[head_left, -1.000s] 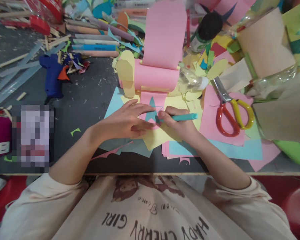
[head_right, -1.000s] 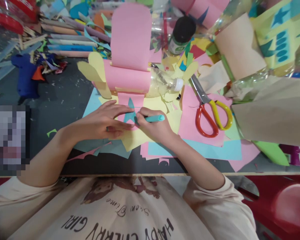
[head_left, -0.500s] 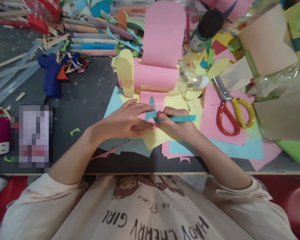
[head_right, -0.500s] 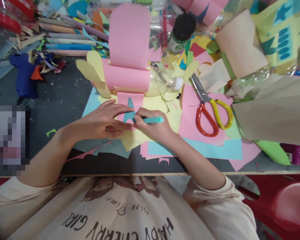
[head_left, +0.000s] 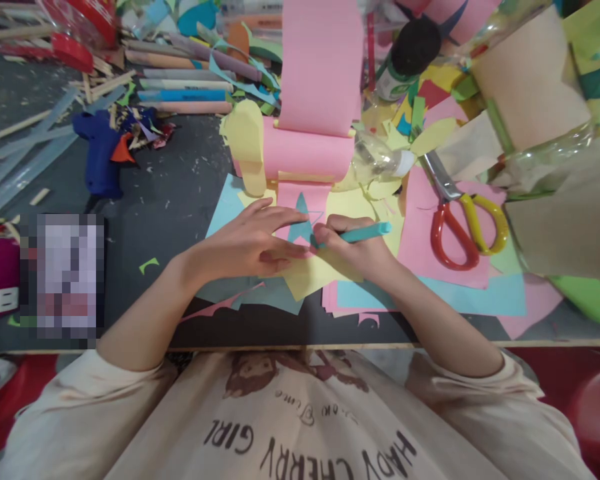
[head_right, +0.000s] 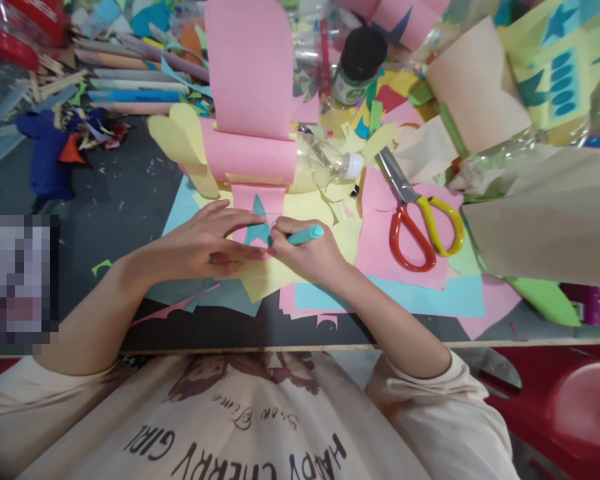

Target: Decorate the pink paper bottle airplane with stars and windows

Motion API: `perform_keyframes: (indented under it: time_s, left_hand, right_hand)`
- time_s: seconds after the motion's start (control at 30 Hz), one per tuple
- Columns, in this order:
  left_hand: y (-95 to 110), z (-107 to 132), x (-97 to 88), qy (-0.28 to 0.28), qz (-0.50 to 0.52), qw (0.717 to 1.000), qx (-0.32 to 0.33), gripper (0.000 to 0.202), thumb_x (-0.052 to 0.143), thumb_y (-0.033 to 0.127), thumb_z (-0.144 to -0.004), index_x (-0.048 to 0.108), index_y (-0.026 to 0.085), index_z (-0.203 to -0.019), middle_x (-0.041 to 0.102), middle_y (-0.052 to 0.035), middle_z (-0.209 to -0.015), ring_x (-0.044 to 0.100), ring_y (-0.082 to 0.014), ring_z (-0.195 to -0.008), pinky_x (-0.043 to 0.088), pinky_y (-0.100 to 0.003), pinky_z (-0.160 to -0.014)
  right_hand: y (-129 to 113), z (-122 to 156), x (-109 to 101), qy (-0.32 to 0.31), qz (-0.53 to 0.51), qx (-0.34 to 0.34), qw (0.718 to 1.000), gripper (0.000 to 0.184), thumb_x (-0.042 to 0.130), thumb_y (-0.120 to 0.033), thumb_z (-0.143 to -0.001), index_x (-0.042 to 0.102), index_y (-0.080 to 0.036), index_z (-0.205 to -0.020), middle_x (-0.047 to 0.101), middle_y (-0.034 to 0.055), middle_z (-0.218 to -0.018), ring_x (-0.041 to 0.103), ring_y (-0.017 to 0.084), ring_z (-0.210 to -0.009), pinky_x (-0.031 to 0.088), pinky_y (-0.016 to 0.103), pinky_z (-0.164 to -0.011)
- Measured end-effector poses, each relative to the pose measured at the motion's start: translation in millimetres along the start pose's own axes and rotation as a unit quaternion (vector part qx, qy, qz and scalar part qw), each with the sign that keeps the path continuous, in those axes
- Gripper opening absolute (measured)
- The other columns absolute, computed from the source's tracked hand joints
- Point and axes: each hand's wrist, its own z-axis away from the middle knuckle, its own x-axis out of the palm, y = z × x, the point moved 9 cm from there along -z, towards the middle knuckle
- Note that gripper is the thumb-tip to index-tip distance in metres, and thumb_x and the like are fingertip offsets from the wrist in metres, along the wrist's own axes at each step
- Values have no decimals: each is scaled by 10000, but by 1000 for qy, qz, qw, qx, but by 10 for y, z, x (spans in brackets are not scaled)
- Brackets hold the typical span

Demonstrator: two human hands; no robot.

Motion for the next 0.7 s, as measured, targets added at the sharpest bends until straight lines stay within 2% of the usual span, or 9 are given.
perform_keyframes:
  time_s: [0.17,0.37,0.5,0.7]
  left_hand:
    - [-8,5,-1,8,4,1000,-1,275,614,270,-998,750,371,-1214,538,-83,-1535,520,-283,-1380,280,-538,-1207]
    - [13,-12,-7,2,3,1000,0,291,617,263,-998,744,391,-1227,541,-71,-1535,535,-277,-1360,277,-505,-1207]
    - [4,-18,-3,-8,-2,1000,-15,289,604,266,-1000,749,384,-1220,532,-69,-1546,523,-280,-1368,263,-519,-1218]
    - [-12,-13,-11,-17,7,1000,-25,286,612,300,-997,738,390,-1238,522,-56,-1561,500,-292,-1404,245,-539,-1236]
  right_hand:
    - [26,-9,4,-3,6,3,1000,247,526,-297,-771,422,-226,-558,455,-31,-559,385,118,-577,320,288,-567]
    - [-2,-5,-47,59,-27,-74,995,276,503,-324,-857,415,-236,-610,538,-21,-589,460,122,-576,363,274,-566]
    - [-8,-17,-52,64,-32,-91,993,252,546,-334,-876,479,-232,-655,585,-22,-621,503,124,-583,374,272,-561]
    - [9,-61,-188,79,-118,-89,986,216,609,-401,-847,578,-237,-710,628,-19,-630,568,137,-598,446,289,-591]
